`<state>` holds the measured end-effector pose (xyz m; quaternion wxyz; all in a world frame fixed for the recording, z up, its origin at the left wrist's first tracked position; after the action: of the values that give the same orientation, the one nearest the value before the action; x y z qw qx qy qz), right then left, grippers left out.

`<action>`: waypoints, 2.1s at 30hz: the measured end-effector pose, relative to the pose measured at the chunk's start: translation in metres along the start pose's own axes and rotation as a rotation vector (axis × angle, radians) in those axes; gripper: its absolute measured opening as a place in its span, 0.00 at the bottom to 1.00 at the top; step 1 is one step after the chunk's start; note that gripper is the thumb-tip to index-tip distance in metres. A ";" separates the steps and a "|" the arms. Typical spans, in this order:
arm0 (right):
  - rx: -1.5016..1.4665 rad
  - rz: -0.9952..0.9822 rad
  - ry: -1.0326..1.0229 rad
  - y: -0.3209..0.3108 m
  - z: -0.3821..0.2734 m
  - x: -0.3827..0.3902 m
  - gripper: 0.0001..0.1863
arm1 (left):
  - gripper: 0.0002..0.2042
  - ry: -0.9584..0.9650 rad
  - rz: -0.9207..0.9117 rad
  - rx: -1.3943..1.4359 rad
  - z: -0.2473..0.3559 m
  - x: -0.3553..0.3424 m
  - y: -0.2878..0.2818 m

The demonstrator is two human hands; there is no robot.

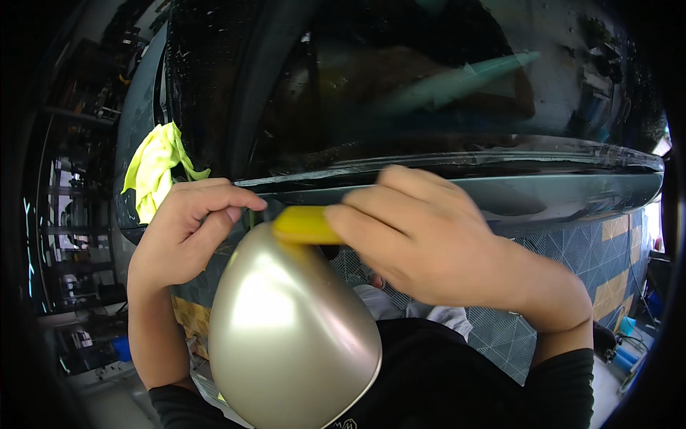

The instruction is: The person applies a protective film to the front fender of a car. They use a metal squeegee to smooth the film and a yellow squeegee to press it into the edges and crevices. The person also uses a heat gun to warm the film for better adhesion and a cloth to wipe the surface.

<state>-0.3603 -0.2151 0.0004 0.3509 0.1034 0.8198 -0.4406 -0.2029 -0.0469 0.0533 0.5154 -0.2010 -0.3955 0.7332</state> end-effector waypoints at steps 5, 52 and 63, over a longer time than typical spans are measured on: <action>0.341 -0.047 -0.197 -0.023 -0.008 0.051 0.15 | 0.18 -0.143 -0.412 0.109 -0.016 -0.024 0.012; 0.478 0.111 -0.036 0.020 -0.030 0.068 0.18 | 0.14 0.250 -0.173 -0.479 0.071 -0.074 0.040; 0.629 0.156 0.066 0.028 -0.012 0.058 0.19 | 0.14 0.291 -0.254 -0.443 0.087 -0.109 0.059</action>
<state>-0.3949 -0.1971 -0.0526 0.3078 0.2838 0.6439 -0.6404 -0.2574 -0.1880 0.0472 0.5979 -0.3606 -0.4898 0.5222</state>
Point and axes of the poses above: each hand's wrist, its own x-axis away from the middle knuckle, its own y-axis out of the palm, z = x × y, the point moved 5 cm from there along -x, towards the middle knuckle, and after that the axes turned 2 degrees about z, right-handed, at the moved point
